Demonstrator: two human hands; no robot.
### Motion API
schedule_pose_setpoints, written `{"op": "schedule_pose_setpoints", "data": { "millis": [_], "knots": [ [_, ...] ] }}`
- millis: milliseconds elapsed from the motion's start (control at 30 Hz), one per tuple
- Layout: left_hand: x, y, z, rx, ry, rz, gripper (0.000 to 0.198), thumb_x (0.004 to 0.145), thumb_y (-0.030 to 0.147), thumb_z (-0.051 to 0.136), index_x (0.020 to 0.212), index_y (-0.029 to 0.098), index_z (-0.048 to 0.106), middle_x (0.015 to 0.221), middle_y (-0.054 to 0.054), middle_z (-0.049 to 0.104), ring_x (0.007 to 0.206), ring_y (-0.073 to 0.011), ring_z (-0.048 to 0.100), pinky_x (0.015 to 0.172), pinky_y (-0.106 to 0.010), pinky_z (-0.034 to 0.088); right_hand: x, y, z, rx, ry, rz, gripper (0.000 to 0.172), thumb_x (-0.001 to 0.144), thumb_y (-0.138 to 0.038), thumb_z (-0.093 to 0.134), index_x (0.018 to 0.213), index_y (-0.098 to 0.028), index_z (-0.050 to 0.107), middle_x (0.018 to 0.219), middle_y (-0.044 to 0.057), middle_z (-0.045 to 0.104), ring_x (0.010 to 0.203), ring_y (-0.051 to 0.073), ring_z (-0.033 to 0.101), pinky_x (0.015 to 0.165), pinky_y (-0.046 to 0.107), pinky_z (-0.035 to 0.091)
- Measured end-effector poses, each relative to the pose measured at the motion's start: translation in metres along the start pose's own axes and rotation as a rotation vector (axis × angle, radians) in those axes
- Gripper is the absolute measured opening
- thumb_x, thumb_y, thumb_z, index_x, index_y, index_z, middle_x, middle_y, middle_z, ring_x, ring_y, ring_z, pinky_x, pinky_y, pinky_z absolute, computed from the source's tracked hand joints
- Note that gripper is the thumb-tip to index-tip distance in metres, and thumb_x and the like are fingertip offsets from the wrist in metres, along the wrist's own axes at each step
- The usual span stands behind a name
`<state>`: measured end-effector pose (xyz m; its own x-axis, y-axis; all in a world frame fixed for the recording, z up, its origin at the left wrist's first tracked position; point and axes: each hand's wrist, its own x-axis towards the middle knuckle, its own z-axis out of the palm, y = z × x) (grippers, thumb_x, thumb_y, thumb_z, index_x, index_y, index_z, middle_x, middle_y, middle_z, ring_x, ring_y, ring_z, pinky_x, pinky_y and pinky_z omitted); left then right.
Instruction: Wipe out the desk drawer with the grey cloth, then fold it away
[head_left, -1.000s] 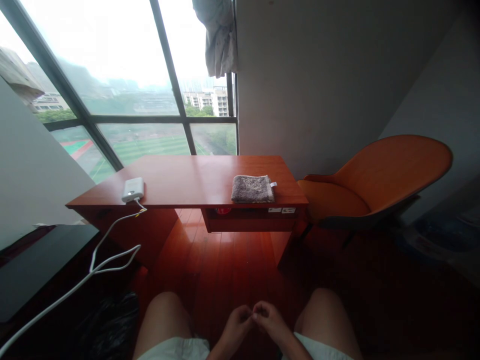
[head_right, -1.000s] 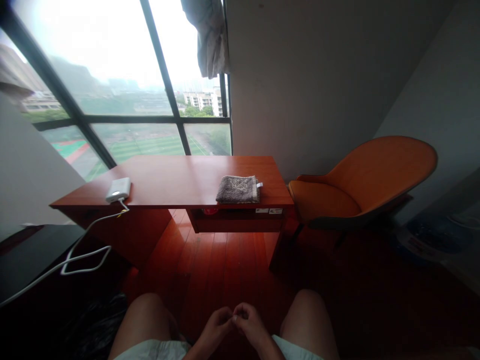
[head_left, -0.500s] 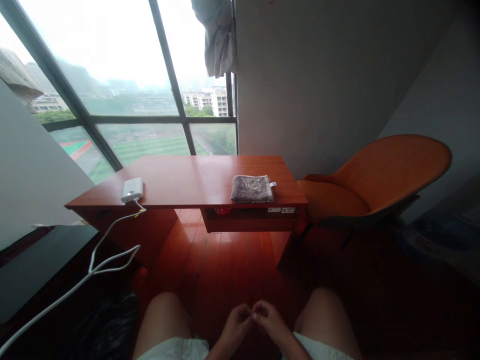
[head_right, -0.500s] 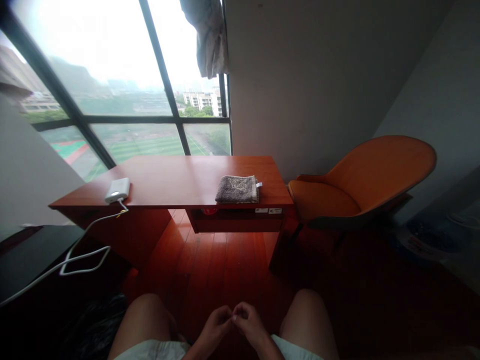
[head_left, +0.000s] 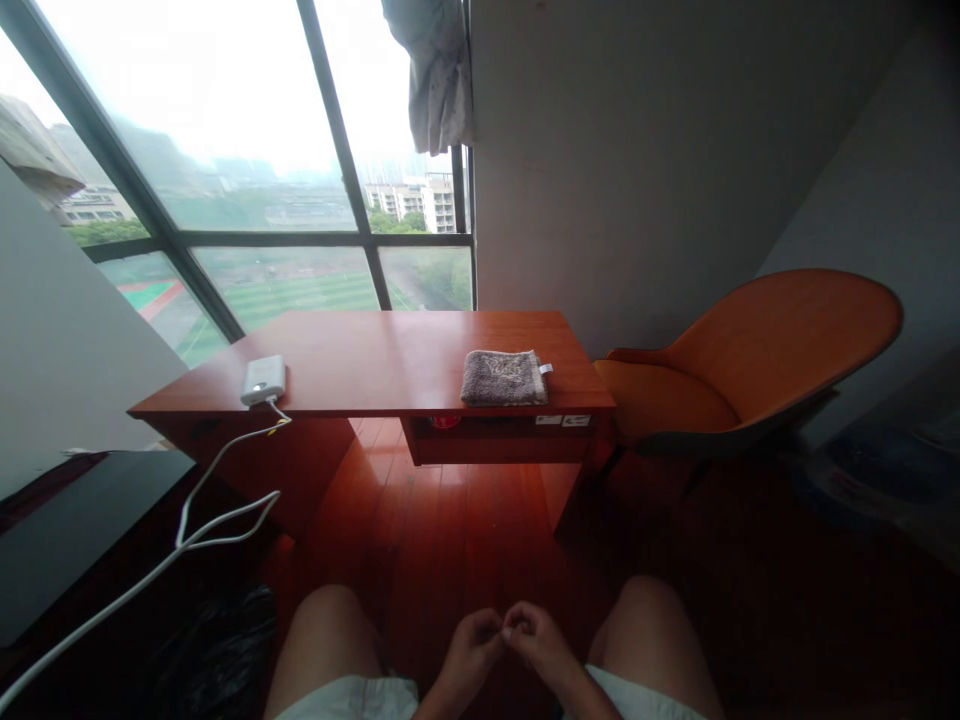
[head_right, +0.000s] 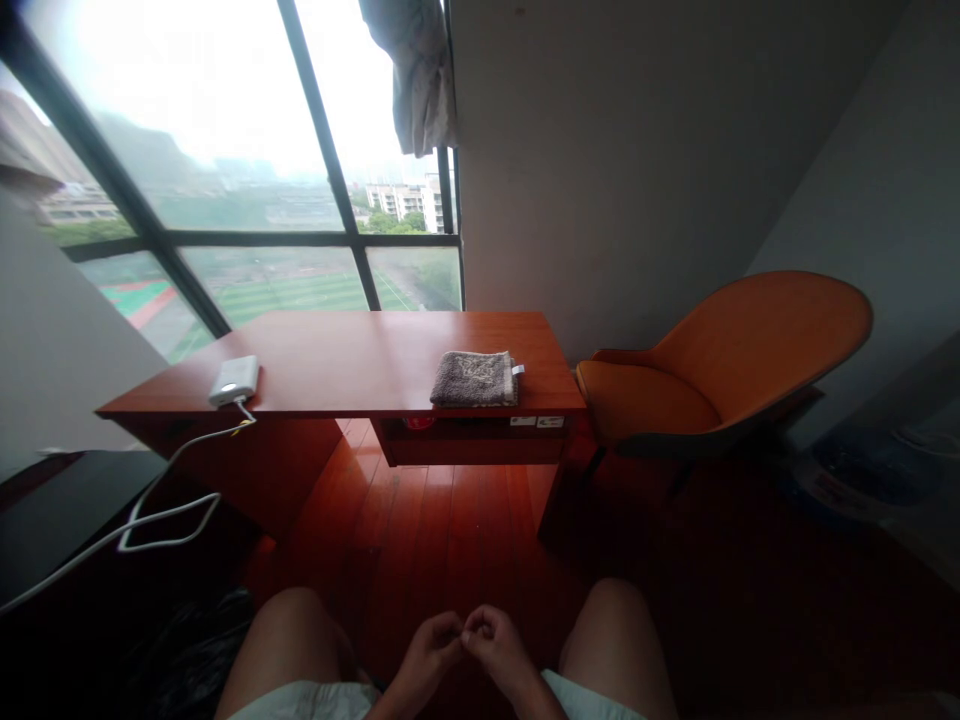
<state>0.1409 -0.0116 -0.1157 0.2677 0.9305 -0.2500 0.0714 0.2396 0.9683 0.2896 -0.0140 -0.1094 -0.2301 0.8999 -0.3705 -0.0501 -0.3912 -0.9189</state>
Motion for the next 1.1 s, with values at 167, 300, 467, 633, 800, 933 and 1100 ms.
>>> {"op": "schedule_pose_setpoints", "data": {
  "millis": [167, 300, 467, 633, 800, 933, 1100],
  "knots": [
    [-0.001, 0.005, 0.001, -0.069, -0.015, -0.001, 0.033, 0.066, 0.046, 0.070, 0.063, 0.015, 0.059, 0.060, 0.003, 0.052, 0.062, -0.0126, 0.046, 0.060, -0.024, 0.034, 0.000, -0.001, -0.001, 0.008, 0.008, -0.011, 0.025, 0.062, -0.040, 0.068, 0.069, -0.019, 0.055, 0.050, -0.009, 0.038, 0.046, 0.006, 0.030, 0.047, 0.023, 0.022],
    [-0.001, 0.008, 0.002, -0.108, -0.021, -0.006, 0.038, 0.063, 0.051, 0.072, 0.062, 0.015, 0.059, 0.059, 0.003, 0.050, 0.061, -0.0119, 0.044, 0.059, -0.023, 0.033, 0.000, -0.001, -0.002, 0.004, 0.014, -0.001, 0.024, 0.063, -0.040, 0.067, 0.069, -0.019, 0.056, 0.050, -0.009, 0.038, 0.046, 0.006, 0.030, 0.047, 0.023, 0.022],
    [0.000, 0.006, 0.003, -0.127, -0.025, -0.036, 0.042, 0.062, 0.054, 0.073, 0.060, 0.016, 0.055, 0.057, 0.005, 0.045, 0.058, -0.0099, 0.038, 0.056, -0.023, 0.029, -0.001, -0.002, -0.002, -0.003, 0.026, 0.016, 0.026, 0.062, -0.040, 0.068, 0.069, -0.020, 0.056, 0.051, -0.008, 0.040, 0.047, 0.007, 0.032, 0.049, 0.024, 0.024],
    [0.000, 0.003, 0.003, -0.108, -0.020, -0.035, 0.042, 0.063, 0.054, 0.072, 0.059, 0.016, 0.055, 0.057, 0.006, 0.042, 0.057, -0.0093, 0.036, 0.055, -0.023, 0.028, 0.000, -0.001, -0.002, -0.008, 0.048, 0.028, 0.026, 0.061, -0.041, 0.068, 0.069, -0.020, 0.056, 0.052, -0.008, 0.042, 0.047, 0.007, 0.034, 0.048, 0.024, 0.024],
    [0.000, 0.002, 0.002, -0.029, -0.007, -0.030, 0.041, 0.066, 0.055, 0.069, 0.061, 0.017, 0.055, 0.059, 0.004, 0.046, 0.060, -0.0113, 0.040, 0.058, -0.023, 0.032, 0.001, 0.000, -0.001, 0.011, 0.049, 0.038, 0.030, 0.059, -0.045, 0.070, 0.069, -0.019, 0.056, 0.050, -0.008, 0.041, 0.046, 0.006, 0.033, 0.047, 0.024, 0.024],
    [0.000, -0.008, 0.002, 0.084, 0.004, 0.011, 0.036, 0.074, 0.052, 0.063, 0.068, 0.016, 0.058, 0.065, 0.002, 0.052, 0.065, -0.0134, 0.045, 0.061, -0.023, 0.035, 0.002, 0.004, -0.001, 0.017, 0.048, 0.040, 0.033, 0.058, -0.046, 0.070, 0.070, -0.019, 0.057, 0.050, -0.008, 0.040, 0.045, 0.006, 0.032, 0.046, 0.024, 0.023],
    [0.000, -0.018, 0.001, 0.192, 0.027, 0.039, 0.025, 0.079, 0.039, 0.057, 0.071, 0.016, 0.059, 0.066, 0.002, 0.054, 0.066, -0.0134, 0.045, 0.059, -0.022, 0.034, 0.003, 0.006, 0.000, 0.039, 0.037, 0.067, 0.037, 0.056, -0.050, 0.071, 0.071, -0.019, 0.057, 0.048, -0.009, 0.038, 0.043, 0.005, 0.030, 0.044, 0.023, 0.020]
  ]
}}
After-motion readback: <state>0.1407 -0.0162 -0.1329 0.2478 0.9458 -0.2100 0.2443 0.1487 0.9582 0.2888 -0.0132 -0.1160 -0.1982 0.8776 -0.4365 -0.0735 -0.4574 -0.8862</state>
